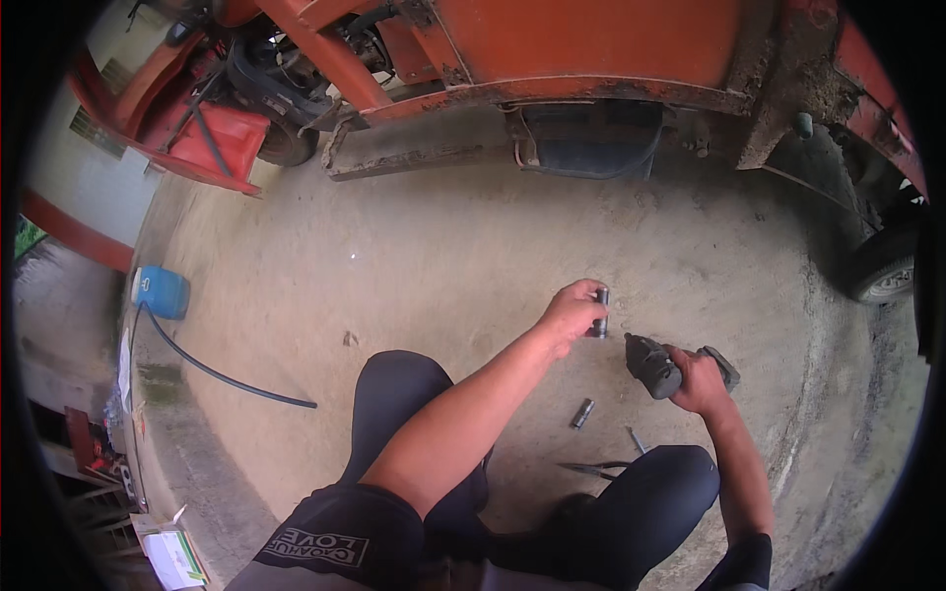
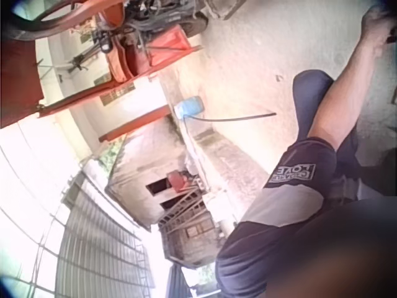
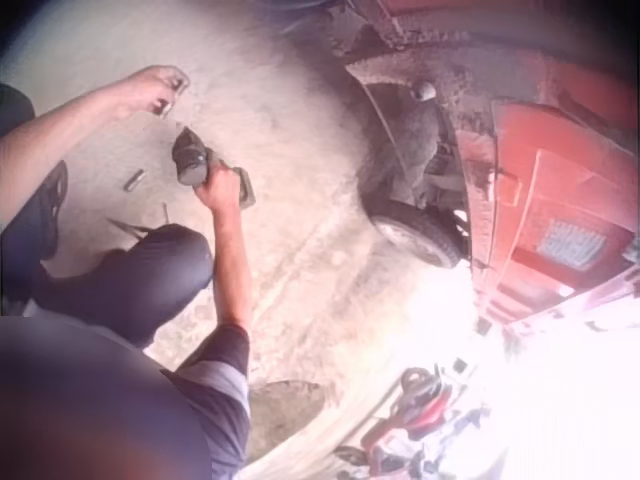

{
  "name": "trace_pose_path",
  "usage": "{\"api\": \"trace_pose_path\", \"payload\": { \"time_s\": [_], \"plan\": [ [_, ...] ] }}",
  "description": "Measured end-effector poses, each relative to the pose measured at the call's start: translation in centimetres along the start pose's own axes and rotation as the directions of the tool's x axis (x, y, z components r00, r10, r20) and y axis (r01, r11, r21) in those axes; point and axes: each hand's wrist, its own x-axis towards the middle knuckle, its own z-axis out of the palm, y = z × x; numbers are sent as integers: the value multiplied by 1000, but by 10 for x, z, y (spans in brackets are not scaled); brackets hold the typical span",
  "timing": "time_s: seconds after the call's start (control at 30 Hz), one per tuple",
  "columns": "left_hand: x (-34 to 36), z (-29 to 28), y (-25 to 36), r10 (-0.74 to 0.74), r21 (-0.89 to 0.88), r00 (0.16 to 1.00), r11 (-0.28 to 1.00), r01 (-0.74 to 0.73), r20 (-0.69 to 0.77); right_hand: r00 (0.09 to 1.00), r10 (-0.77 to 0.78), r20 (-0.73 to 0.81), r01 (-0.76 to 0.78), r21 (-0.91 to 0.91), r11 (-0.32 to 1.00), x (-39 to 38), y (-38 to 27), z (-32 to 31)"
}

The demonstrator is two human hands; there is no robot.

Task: Repairing a red utility vehicle using an impact driver and a screwdriver to detach and maintain internal components.

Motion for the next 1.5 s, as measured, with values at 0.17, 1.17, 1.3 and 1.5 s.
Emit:
{"api": "trace_pose_path", "payload": {
  "time_s": [0.17, 1.17, 1.3, 1.5],
  "plan": [
    [-78, -4, 153, 495, -439, 861, 803, -403, 115, 938, 66, -340, -13, 156, 988, 29, -95, -86],
    [2, -111, 169, 369, -622, 929, 733, -275, 24, 838, 475, -270, 196, 960, 199, 86, -198, -14],
    [3, -111, 179, 349, -607, 937, 749, -266, 21, 896, 348, -276, 173, 939, 298, 96, -201, -5],
    [6, -112, 183, 303, -530, 953, 805, -268, -22, 896, 252, -366, 33, 621, 783, 104, -220, 3]
  ]
}}
